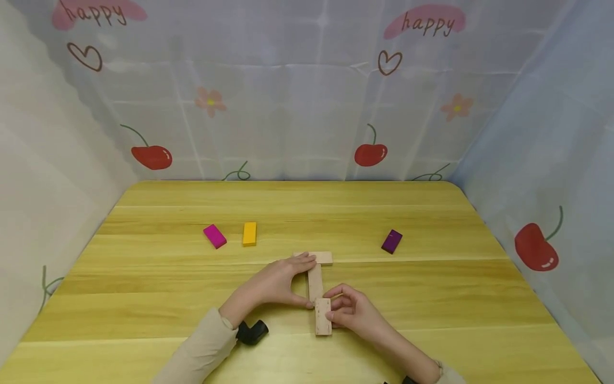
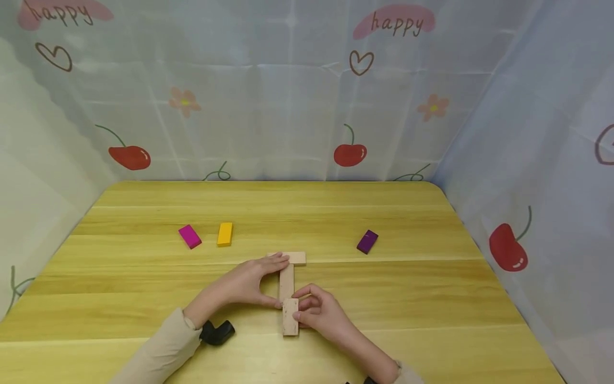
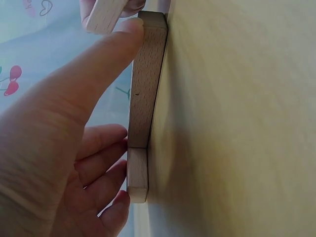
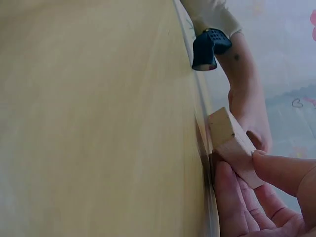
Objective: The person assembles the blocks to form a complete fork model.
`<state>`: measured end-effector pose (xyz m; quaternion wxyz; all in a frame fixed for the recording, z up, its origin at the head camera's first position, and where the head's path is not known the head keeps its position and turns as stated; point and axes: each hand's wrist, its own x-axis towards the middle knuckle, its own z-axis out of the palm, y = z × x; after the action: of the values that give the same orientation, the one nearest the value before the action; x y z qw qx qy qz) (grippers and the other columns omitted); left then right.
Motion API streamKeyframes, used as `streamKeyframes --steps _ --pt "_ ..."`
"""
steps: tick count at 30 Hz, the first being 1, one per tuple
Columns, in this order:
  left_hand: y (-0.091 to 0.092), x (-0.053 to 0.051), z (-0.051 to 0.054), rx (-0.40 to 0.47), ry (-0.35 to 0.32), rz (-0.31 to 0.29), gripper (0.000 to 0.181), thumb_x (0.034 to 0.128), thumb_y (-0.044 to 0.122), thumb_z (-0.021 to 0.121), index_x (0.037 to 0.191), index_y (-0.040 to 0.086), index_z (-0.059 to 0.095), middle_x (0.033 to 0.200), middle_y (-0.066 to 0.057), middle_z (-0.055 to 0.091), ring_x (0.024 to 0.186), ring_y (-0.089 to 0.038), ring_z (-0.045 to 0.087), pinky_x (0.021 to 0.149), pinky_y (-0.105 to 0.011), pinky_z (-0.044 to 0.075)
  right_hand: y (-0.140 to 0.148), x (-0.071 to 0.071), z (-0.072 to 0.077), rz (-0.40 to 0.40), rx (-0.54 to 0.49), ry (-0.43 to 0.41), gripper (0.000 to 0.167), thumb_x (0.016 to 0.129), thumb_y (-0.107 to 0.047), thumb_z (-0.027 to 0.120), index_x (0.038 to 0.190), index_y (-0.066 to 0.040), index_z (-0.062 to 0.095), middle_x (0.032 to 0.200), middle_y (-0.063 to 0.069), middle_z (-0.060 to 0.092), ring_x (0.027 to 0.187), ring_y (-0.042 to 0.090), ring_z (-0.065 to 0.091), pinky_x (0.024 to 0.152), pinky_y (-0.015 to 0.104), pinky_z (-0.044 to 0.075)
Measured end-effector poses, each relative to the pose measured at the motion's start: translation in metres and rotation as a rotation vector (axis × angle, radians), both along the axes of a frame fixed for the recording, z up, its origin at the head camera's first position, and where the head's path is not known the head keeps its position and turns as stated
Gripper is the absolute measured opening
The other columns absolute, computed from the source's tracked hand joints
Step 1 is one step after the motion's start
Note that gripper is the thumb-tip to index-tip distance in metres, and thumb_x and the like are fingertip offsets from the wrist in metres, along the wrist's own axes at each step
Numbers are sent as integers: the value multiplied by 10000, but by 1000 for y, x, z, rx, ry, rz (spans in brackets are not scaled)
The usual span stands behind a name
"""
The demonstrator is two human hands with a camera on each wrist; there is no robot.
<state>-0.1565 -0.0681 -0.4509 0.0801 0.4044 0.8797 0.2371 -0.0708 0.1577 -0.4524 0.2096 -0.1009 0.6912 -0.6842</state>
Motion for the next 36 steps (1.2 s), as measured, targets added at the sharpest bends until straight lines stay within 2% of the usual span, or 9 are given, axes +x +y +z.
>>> streamKeyframes --steps 7,12,15,21,30,36 --pt "-1 0 1 8 -1 -8 922 713 608 707 1409 71 429 1467 -37 337 1355 -185 247 1067 -358 260 -4 2 -2 37 56 57 260 853 18 658 1074 85 537 888 161 642 796 219 639 677 310 551" --pt "-1 -1 2 13 -19 -8 917 713 591 719 1410 72 427 1473 -28 326 1359 -181 236 1072 -353 247 -6 1 0 42 175 151 207 841 1 679 1021 36 585 844 93 633 735 179 617 620 247 528" --pt "-1 -1 2 16 -26 -12 913 716 585 721 1411 72 425 1475 -28 321 1360 -178 231 1074 -350 241 -6 0 -1 47 232 178 197 837 -8 687 1011 9 598 831 55 622 717 155 598 599 218 499" --pt "-2 -4 1 16 -31 -13 899 730 561 724 1417 71 414 1481 -27 309 1366 -171 213 1073 -350 246 -6 -1 0 75 283 200 212 840 -37 694 1025 -3 597 832 31 595 706 138 573 594 214 480" --pt "-2 -9 1 17 -40 -24 903 732 568 718 1418 67 411 1485 -20 301 1370 -157 197 1078 -345 234 -6 -6 4 91 273 165 200 849 -22 679 1016 12 576 809 53 579 636 127 572 551 203 483" --pt "-2 -10 0 22 -36 -30 910 732 588 703 1415 60 415 1480 -25 310 1368 -164 207 1080 -336 225 -5 -9 3 92 277 159 317 847 -35 687 1089 25 492 816 52 562 630 134 565 544 213 473"
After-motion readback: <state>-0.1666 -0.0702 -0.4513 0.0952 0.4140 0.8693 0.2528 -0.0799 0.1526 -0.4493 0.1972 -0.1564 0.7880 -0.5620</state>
